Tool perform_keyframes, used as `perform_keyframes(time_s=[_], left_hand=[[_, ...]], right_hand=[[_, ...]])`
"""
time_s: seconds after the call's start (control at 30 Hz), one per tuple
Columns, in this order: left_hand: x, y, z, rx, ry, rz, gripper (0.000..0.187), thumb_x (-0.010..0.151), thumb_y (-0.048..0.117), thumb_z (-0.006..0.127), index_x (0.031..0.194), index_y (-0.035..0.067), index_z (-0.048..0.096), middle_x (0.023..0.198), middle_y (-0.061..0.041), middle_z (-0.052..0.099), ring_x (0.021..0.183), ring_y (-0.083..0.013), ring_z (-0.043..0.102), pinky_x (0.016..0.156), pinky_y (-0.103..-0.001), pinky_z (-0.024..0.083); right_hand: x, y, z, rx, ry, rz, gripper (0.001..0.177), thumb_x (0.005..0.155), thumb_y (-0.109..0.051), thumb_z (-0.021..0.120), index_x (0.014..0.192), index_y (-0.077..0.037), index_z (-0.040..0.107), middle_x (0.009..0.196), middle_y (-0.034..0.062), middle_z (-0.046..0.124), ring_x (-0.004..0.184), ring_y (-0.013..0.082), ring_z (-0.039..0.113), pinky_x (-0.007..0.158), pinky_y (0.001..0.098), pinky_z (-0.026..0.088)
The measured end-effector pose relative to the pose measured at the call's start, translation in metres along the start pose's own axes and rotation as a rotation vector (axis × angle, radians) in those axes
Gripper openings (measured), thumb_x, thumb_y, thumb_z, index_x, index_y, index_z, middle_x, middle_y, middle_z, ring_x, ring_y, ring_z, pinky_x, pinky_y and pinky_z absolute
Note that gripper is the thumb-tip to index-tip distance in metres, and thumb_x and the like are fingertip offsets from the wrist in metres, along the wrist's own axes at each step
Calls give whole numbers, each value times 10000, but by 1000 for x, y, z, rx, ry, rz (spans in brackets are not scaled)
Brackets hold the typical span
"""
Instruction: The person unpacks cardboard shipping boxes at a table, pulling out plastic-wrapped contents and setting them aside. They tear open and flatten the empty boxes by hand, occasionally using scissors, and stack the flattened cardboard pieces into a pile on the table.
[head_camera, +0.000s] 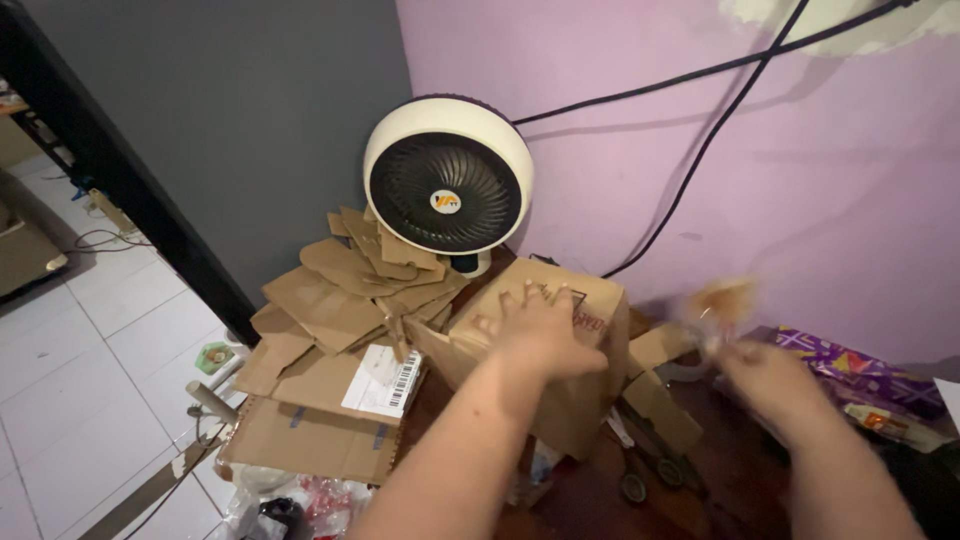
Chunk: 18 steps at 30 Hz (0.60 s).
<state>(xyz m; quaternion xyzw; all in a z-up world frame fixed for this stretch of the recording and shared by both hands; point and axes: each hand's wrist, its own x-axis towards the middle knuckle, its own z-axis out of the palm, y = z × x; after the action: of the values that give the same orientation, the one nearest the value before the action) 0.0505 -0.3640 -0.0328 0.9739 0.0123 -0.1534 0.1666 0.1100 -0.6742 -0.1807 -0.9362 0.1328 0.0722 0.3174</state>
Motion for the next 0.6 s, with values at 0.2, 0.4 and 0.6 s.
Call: perform_keyframes(time_s=[0.2, 0.4, 0.6], left_hand=[[9, 2, -8, 25, -5, 16, 912, 711, 437, 751, 1542, 282, 407, 1627, -69, 351, 1466, -422, 354, 1143, -676, 321], [29, -19, -12, -150, 76, 256, 665, 684, 448, 732, 1298, 198, 689, 1289, -101, 709, 1191, -277, 674, 1000, -382, 525], [43, -49, -33, -162, 170, 267, 664, 722, 428, 792, 1295, 110, 681, 1274, -166, 690, 1174, -316, 670, 1002, -382, 520]], right_hand=[[-18, 6, -9, -555, -89, 201, 721, 838, -382, 822, 1441, -114, 530, 1430, 216, 619, 1332, 355, 607, 1118, 490, 455], [-44, 4, -2, -716, 3, 244, 645, 822, -373, 827, 1407, -220, 602, 1532, 120, 509, 1426, 316, 491, 1142, 473, 418], [-8, 44, 36, -567, -35, 212, 424, 960, -366, 662, 1332, -169, 712, 1446, 110, 644, 1333, 313, 620, 1095, 479, 481]])
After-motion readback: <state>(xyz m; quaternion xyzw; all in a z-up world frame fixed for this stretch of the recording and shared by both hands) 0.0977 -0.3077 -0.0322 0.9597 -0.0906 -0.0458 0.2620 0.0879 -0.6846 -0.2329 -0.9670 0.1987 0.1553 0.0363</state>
